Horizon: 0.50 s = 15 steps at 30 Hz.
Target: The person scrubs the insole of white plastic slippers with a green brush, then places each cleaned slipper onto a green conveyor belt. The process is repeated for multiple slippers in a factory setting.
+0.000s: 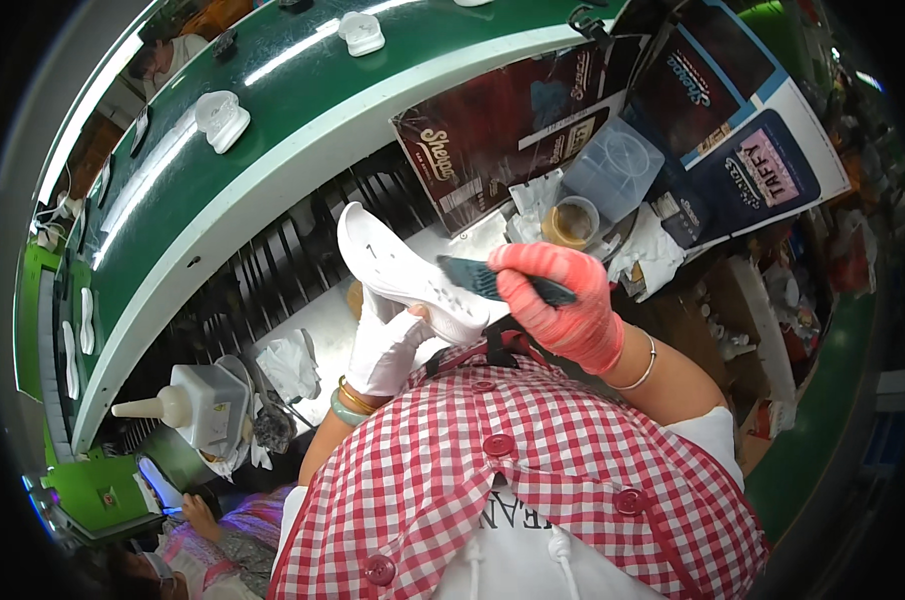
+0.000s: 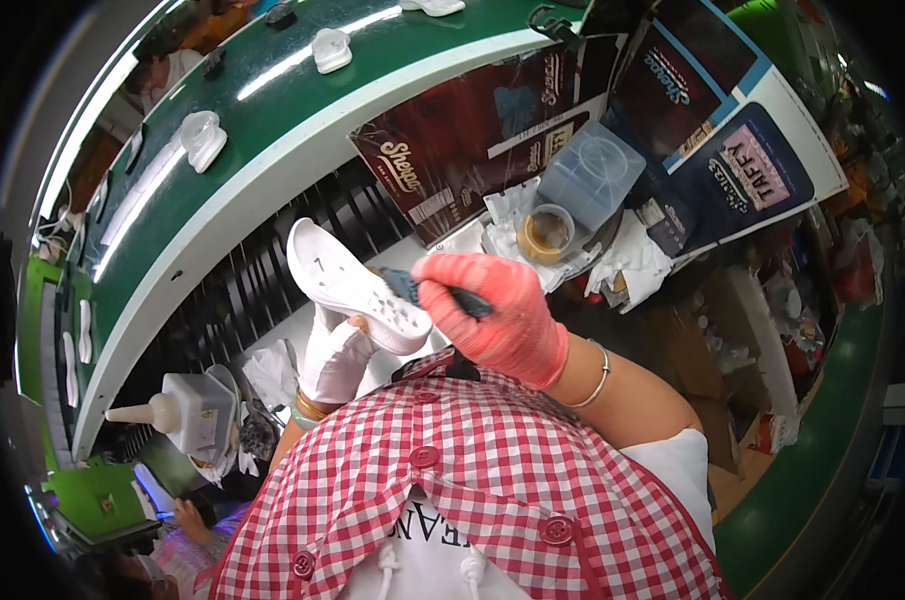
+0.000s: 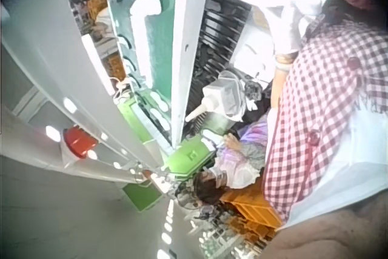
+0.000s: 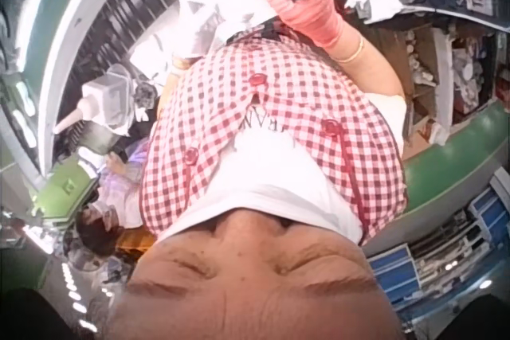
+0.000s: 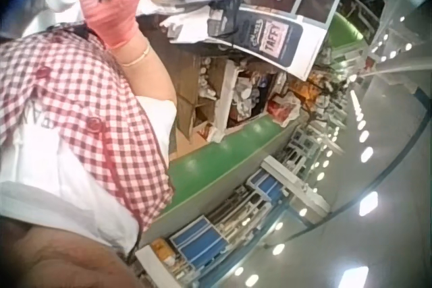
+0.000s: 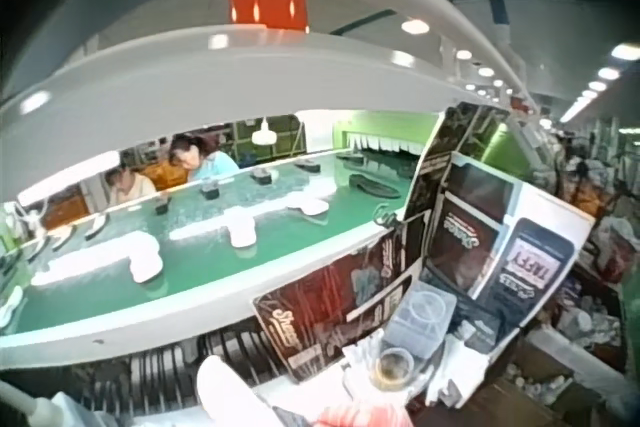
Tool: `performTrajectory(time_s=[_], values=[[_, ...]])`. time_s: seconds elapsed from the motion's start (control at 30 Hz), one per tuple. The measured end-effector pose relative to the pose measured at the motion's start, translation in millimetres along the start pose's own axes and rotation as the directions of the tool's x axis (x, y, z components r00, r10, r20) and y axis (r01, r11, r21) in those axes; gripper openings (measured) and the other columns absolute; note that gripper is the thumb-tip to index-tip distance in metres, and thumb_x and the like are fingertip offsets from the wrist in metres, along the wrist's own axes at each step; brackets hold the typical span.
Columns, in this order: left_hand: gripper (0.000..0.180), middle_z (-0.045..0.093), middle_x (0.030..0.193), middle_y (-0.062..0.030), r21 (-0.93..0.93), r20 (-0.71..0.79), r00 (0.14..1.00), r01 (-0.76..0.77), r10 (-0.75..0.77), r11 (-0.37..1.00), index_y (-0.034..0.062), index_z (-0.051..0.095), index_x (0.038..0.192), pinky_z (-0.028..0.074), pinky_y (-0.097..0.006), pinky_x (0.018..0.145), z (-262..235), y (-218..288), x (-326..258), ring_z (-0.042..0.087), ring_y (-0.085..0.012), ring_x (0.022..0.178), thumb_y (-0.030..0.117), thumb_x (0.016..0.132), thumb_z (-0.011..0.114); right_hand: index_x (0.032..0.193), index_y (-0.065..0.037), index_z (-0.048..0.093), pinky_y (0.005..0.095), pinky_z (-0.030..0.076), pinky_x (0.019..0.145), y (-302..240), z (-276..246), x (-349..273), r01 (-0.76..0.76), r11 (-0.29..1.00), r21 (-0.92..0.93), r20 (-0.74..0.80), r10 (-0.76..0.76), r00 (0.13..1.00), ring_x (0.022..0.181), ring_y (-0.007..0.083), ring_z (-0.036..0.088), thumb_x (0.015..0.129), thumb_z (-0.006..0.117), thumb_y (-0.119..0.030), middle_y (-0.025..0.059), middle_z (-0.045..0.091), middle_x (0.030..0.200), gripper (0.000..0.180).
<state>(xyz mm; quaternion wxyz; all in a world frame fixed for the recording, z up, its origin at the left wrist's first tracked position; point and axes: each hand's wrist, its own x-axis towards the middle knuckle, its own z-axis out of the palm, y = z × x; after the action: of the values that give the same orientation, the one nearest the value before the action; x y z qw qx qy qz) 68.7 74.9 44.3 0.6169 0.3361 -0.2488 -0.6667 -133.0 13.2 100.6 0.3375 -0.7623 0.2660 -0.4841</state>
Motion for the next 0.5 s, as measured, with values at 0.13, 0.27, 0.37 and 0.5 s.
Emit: performTrajectory(time_s=[0.13,0.27,0.37,0.5], values=[[0.066,0.048,0.122,-0.0079,0.069,-0.054,0.998,-0.021,0.025,0.997,0.0132,0.031,0.134,0.052,-0.035,0.082,-1,1,-3,0.054,-0.0219,0.108,0.006,0.079,0.066,0.087,0.001,0.064,0.0302,0.051,0.06,10,-7,-10,-0.018,0.996,-0.093,0.058,0.023,0.998,0.068,0.0262,0.065,0.076,0.065,-0.003,0.0154,0.065,0.078,0.012],[0.07,0.049,0.121,-0.0074,0.12,-0.076,0.995,-0.055,0.064,0.991,0.0136,0.031,0.135,0.049,-0.032,0.084,3,0,-2,0.053,-0.0197,0.108,0.007,0.077,0.071,0.088,0.001,0.064,0.0298,0.051,0.06,5,-11,-10,-0.111,0.993,0.043,0.011,0.11,0.994,0.067,0.0261,0.065,0.076,0.065,-0.004,0.0161,0.065,0.078,0.012],[0.075,0.05,0.121,-0.007,0.23,-0.084,0.988,-0.104,0.126,0.968,0.0128,0.03,0.135,0.045,-0.033,0.091,5,-3,-2,0.052,-0.0194,0.109,0.005,0.074,0.073,0.088,0.001,0.065,0.0291,0.051,0.06,11,-9,-8,-0.096,0.995,0.022,0.067,0.095,0.993,0.067,0.0249,0.065,0.078,0.063,-0.005,0.0166,0.065,0.078,0.011],[0.077,0.049,0.125,-0.0093,0.346,-0.05,0.965,-0.225,0.257,0.911,0.0119,0.029,0.136,0.047,-0.032,0.087,0,-13,0,0.053,-0.022,0.109,0.005,0.074,0.073,0.088,0.001,0.064,0.0274,0.051,0.061,22,-16,-11,-0.183,0.983,0.03,-0.023,0.184,0.983,0.068,0.0216,0.065,0.08,0.062,-0.007,0.0154,0.065,0.079,0.012]])
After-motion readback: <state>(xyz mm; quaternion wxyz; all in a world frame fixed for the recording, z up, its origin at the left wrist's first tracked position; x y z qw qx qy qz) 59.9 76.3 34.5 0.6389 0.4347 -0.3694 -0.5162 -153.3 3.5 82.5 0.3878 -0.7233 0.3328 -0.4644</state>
